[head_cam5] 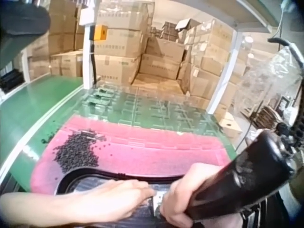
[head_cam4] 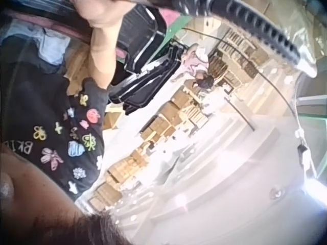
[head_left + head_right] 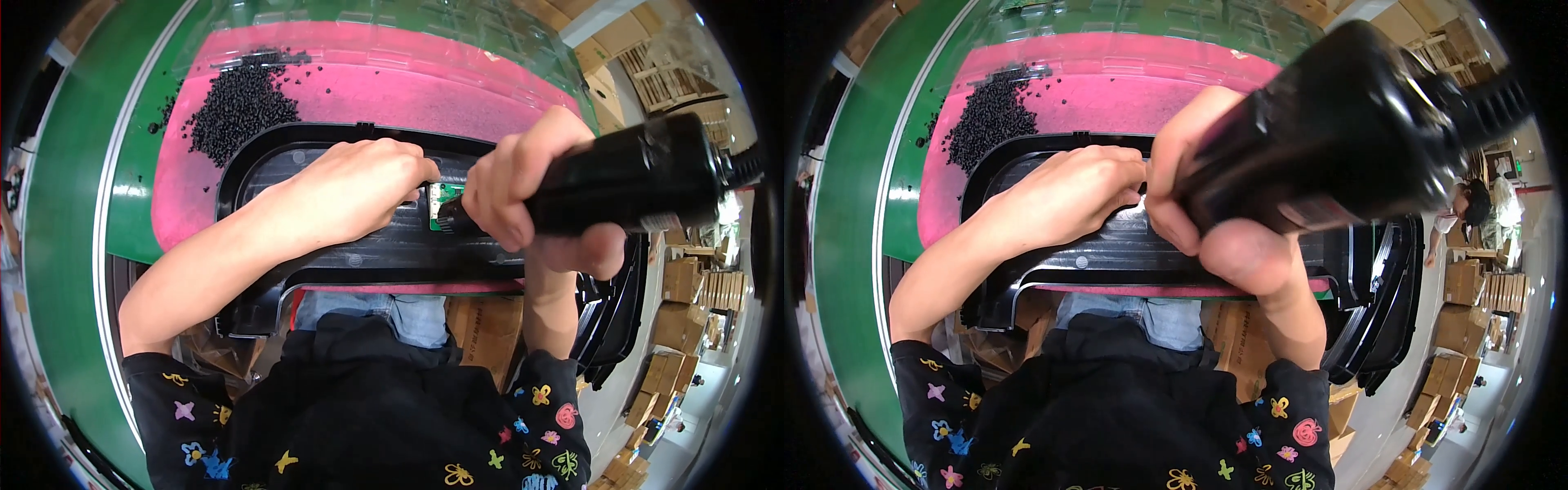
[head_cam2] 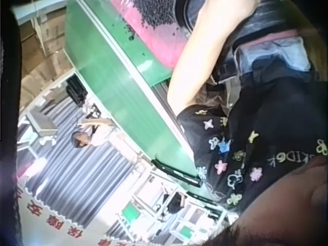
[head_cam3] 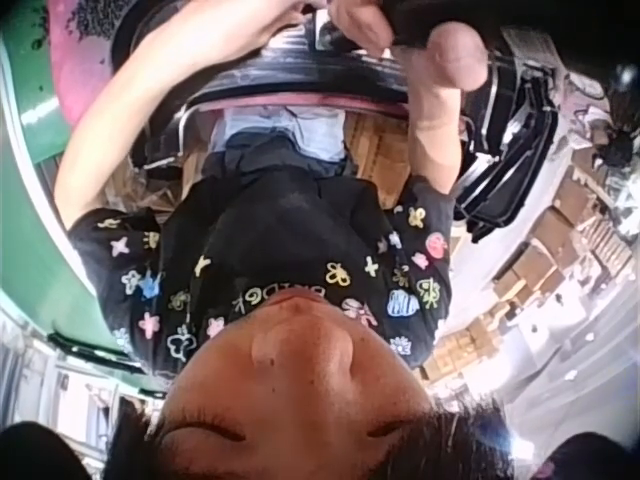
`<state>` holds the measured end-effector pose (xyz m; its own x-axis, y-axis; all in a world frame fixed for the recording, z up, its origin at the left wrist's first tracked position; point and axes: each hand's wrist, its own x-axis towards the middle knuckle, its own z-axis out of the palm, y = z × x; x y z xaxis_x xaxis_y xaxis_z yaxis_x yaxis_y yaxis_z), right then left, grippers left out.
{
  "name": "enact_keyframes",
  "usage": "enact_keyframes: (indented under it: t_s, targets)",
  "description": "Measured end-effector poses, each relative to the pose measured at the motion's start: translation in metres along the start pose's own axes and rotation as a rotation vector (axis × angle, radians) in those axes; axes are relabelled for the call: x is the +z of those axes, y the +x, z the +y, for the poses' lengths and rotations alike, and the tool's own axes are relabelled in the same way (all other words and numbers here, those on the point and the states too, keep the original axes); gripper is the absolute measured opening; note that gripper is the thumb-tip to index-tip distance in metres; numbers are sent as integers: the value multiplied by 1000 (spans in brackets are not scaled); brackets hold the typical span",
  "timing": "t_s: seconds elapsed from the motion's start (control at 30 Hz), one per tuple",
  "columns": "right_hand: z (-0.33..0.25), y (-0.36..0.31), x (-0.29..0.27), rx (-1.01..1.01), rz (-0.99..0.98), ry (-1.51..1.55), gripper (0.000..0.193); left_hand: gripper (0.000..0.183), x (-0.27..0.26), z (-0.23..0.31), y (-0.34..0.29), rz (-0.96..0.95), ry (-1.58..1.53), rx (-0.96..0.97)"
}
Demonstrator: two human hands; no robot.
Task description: Assemble electronic components by installing a PCB into a plastic casing and fastening it with screws using an electric screwdriver.
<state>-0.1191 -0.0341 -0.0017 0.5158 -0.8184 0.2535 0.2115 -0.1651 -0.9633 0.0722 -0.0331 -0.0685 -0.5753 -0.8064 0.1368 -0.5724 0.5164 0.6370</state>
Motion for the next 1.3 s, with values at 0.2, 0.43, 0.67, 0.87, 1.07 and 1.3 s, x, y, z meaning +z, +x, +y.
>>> enact_keyframes:
  t_s: [0.2, 0.43, 0.67, 0.87, 1.07, 1.3]
  targets:
    - [0, -7, 6, -88, 96, -68, 78, 21, -3, 5, 0, -24, 35, -53]
    - [7, 15, -23, -311, 24, 289, 75, 22, -3, 6, 3, -40, 40, -53]
    - [16, 21, -21, -207, 141, 171, 72, 21, -5, 9, 3, -57, -3, -86]
    - [22, 25, -20, -194, 105, 146, 70, 21, -6, 7, 3, -53, 10, -66]
    - [23, 30, -20, -195, 46, -197, 59, 19, -7, 7, 3, -36, -20, -81]
    - [24, 19, -23, -212, 78, 118, 67, 18, -10, 7, 5, 79, -91, -29]
